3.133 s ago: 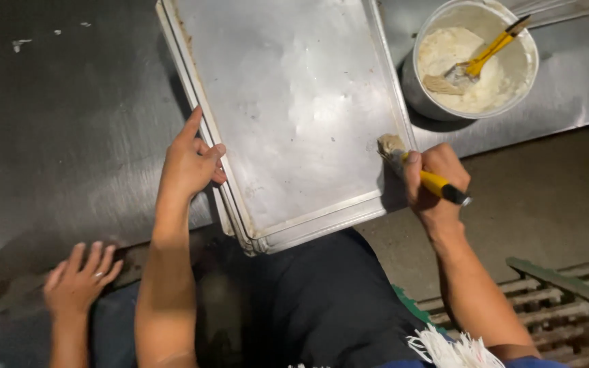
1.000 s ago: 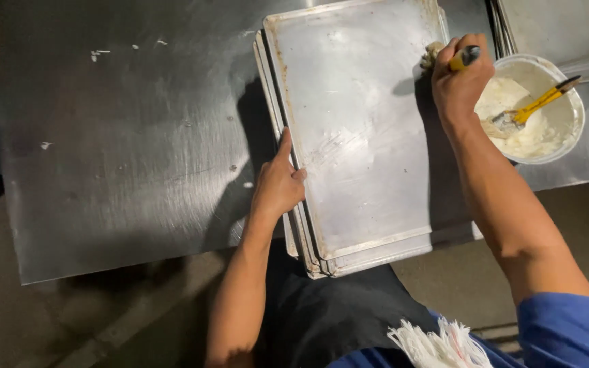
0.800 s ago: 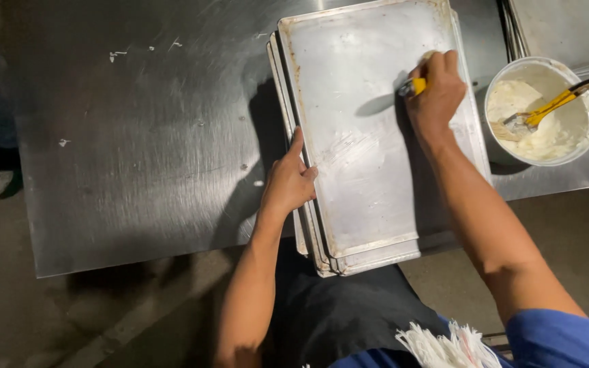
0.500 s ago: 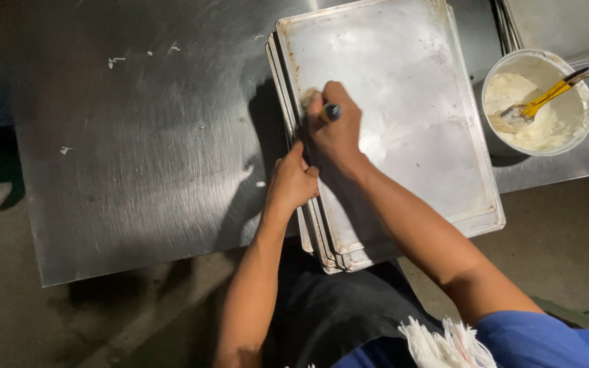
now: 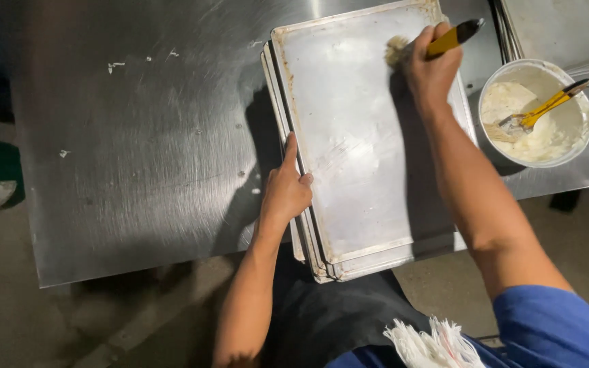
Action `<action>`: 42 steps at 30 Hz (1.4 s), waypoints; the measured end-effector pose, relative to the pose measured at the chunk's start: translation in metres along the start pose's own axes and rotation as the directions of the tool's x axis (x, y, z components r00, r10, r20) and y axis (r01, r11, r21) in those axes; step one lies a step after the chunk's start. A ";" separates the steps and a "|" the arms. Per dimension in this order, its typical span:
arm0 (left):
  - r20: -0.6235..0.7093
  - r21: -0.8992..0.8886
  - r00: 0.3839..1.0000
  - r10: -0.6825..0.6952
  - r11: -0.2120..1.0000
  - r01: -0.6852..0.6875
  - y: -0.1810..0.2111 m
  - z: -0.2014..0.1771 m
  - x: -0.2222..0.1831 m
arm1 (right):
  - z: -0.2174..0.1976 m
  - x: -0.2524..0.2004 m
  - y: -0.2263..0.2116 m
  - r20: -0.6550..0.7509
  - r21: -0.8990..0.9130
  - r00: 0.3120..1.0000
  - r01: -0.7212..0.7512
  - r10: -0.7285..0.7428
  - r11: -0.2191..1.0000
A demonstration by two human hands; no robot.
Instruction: Apply grease or butter to metal baking trays using a pastry brush.
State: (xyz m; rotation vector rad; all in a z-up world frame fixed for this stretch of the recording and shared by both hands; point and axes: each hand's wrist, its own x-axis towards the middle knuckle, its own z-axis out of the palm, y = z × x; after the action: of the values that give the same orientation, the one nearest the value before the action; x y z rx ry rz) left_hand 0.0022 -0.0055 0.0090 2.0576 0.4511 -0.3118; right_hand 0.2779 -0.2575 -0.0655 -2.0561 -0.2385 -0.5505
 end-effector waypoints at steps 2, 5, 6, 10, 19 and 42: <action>-0.015 -0.005 0.999 0.030 1.000 -0.030 -0.006 0.002 0.002 | -0.019 0.023 0.007 -0.048 -0.201 0.959 0.266 -0.281 0.943; 0.003 -0.089 1.000 -0.013 0.996 0.013 0.015 -0.009 -0.004 | -0.022 0.035 -0.018 -0.017 -0.409 0.911 0.370 -0.413 0.834; 0.003 -0.086 1.000 -0.014 0.996 0.014 0.017 -0.009 -0.004 | -0.015 0.030 -0.024 -0.018 -0.407 0.911 0.368 -0.411 0.836; 0.056 -0.179 0.995 -0.087 0.979 0.096 0.017 -0.010 -0.003 | 0.017 0.009 -0.046 0.059 -0.465 0.947 0.307 -0.317 0.831; 0.068 -0.189 0.993 -0.101 0.976 0.112 0.024 -0.015 -0.005 | 0.107 -0.052 -0.150 0.141 -0.222 0.967 0.238 -0.210 0.946; 0.013 0.101 0.998 -0.064 0.993 0.062 0.012 -0.004 0.003 | 0.027 0.068 -0.008 0.018 -0.496 0.870 0.436 -0.493 0.751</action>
State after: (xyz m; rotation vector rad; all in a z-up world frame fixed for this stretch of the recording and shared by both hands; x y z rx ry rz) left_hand 0.0101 -0.0066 0.0192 2.1398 0.5001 -0.3957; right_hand 0.3423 -0.2337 -0.0388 -2.4492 -0.6108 -1.1329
